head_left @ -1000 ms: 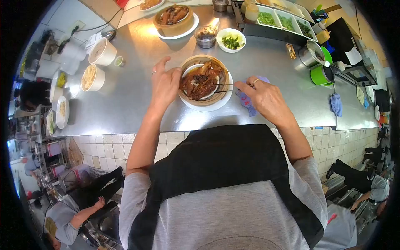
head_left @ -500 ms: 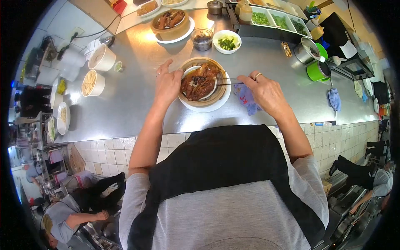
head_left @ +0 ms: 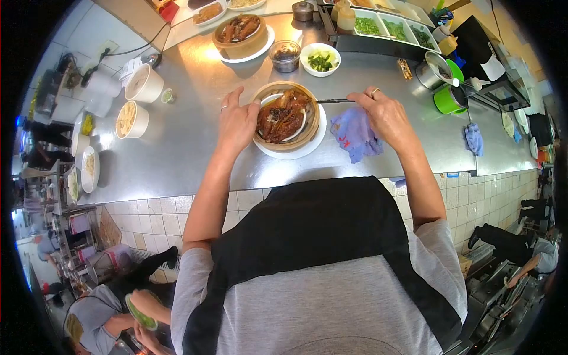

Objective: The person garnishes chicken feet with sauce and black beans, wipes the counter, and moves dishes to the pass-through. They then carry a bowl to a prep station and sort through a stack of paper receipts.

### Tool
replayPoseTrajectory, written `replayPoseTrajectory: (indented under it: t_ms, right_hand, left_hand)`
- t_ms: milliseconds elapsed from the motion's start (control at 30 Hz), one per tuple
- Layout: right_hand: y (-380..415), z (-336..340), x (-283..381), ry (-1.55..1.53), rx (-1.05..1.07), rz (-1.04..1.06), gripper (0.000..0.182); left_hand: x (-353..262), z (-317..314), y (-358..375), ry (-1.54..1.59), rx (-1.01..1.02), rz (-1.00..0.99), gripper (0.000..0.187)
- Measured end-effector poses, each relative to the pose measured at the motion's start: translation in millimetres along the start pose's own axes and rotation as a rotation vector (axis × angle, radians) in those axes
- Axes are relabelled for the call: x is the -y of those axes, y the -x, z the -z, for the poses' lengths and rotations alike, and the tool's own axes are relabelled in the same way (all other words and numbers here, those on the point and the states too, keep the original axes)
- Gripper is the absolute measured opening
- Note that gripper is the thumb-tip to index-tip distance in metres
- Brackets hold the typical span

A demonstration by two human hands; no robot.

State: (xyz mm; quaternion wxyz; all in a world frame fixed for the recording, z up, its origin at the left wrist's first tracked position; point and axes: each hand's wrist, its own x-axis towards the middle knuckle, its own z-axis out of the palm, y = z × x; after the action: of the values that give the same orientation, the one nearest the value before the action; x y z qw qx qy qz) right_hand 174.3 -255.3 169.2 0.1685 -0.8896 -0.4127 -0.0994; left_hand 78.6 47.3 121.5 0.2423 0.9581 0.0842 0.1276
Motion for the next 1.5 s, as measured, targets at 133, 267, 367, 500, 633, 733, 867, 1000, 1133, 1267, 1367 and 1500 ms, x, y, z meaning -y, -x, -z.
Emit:
replayPoseTrajectory:
  t_ms: [133,267,367,500,633,733,867,1000,1133,1267,1367,1500]
  right_hand:
    - [-4,14,15,-0.040,-0.052,0.089,0.039]
    - [2,4,34,-0.092,0.023,0.154,0.037]
    - [5,3,42,-0.059,0.043,0.196,0.035]
    - [6,-9,45,0.011,0.037,0.235,0.035]
    - [7,-18,45,0.041,0.042,0.249,0.036]
    - [8,-6,48,0.026,0.045,0.210,0.035]
    - [5,10,48,0.075,0.049,0.271,0.034]
    - [-3,9,49,0.096,0.019,0.355,0.034]
    - [-3,7,51,0.094,0.037,0.369,0.035]
    - [1,0,45,0.104,0.054,0.307,0.036]
    - [1,-3,42,0.093,0.037,0.299,0.036]
    - [-1,-3,41,0.112,0.024,0.292,0.036]
  left_hand:
    - [0,3,-5,-0.049,0.028,-0.022,0.050]
    - [4,0,-9,-0.104,0.055,-0.028,0.054]
    - [3,1,-10,-0.087,0.060,-0.026,0.055]
    - [9,-1,-11,-0.051,0.055,-0.038,0.055]
    - [9,-2,-10,-0.017,0.061,-0.011,0.054]
    - [10,-3,-9,0.017,0.074,0.022,0.054]
    - [8,-2,-10,0.037,0.084,0.046,0.054]
    - [9,-2,-11,0.043,0.087,0.045,0.054]
    - [7,0,-10,0.050,0.095,0.055,0.052]
    - [8,-2,-10,0.086,0.085,0.064,0.051]
    - [8,-5,-13,0.109,0.075,0.060,0.051]
    - [15,-12,-18,0.164,0.100,0.065,0.054]
